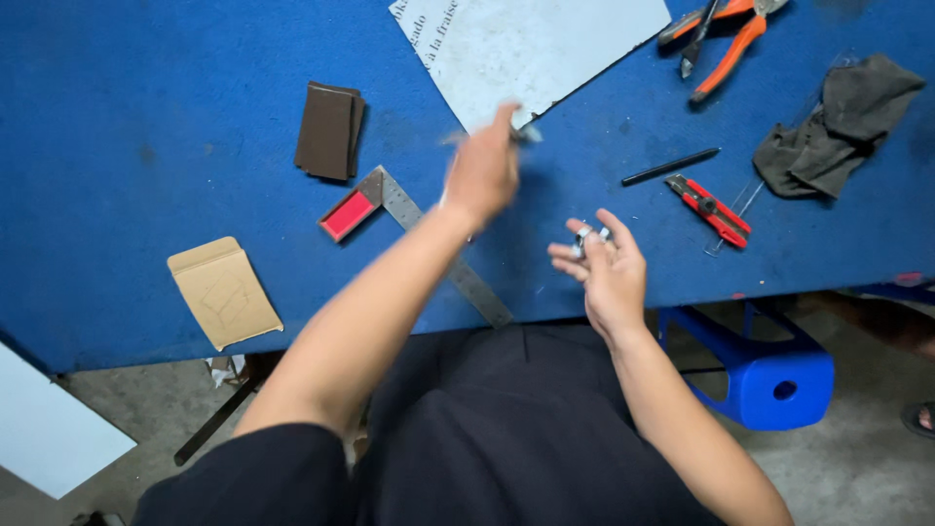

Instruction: The person measures and cuts small rectangular metal sheets using a utility knife and a metal ruler on a blue workbench. They peel off protective film from the cut pieces and stack them, then repeat the cutting process on another sheet.

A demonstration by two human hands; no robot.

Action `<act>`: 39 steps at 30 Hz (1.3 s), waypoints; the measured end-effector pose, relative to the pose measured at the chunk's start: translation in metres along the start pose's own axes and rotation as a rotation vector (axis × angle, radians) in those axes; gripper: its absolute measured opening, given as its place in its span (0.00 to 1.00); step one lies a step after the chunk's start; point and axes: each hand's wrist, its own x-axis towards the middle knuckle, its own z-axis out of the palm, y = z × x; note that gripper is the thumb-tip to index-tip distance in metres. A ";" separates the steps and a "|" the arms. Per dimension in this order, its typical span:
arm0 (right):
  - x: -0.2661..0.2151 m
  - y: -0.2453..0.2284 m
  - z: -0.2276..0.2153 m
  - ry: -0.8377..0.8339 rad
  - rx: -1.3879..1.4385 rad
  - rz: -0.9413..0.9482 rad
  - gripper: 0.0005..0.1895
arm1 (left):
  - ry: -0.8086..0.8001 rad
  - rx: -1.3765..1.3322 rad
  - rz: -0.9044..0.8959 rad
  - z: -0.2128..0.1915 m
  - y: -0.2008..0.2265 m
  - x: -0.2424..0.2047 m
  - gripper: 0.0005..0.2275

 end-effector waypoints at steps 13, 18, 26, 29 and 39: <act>0.025 0.003 0.045 -0.042 -0.092 -0.278 0.18 | -0.062 -1.271 -0.302 0.023 0.045 -0.129 0.27; 0.032 -0.003 0.045 -0.021 -0.078 -0.420 0.08 | 0.227 -1.677 -0.780 0.011 0.026 -0.122 0.23; -0.046 -0.024 0.085 -0.332 -0.429 -0.725 0.20 | 0.057 -1.878 -0.589 0.001 0.060 -0.097 0.38; -0.058 -0.024 0.075 -0.516 -0.436 -0.701 0.31 | 0.090 -1.792 -0.411 0.000 0.067 -0.103 0.33; 0.019 0.016 0.045 -0.155 -0.766 -0.823 0.38 | -0.194 -1.822 -0.643 0.027 0.066 -0.139 0.39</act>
